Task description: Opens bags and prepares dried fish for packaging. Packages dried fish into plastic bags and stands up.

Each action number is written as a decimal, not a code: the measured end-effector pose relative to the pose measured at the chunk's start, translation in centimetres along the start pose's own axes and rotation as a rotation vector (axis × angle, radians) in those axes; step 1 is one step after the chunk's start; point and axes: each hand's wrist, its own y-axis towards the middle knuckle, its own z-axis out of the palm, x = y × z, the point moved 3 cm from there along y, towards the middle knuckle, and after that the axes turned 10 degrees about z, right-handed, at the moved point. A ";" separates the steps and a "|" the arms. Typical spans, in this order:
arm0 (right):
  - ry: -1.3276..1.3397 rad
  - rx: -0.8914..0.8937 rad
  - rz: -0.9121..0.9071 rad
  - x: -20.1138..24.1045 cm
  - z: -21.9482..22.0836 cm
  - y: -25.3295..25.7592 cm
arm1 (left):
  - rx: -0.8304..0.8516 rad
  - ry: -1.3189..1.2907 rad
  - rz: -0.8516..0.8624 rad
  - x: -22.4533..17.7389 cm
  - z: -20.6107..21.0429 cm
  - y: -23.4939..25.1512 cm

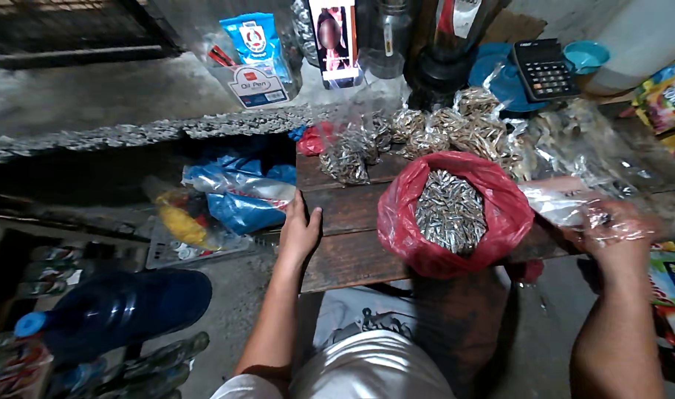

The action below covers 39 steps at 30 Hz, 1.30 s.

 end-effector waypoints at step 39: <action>-0.297 -0.131 -0.263 3.6 -12.1 8.7 | -0.024 -0.006 0.052 0.4 0.1 -0.1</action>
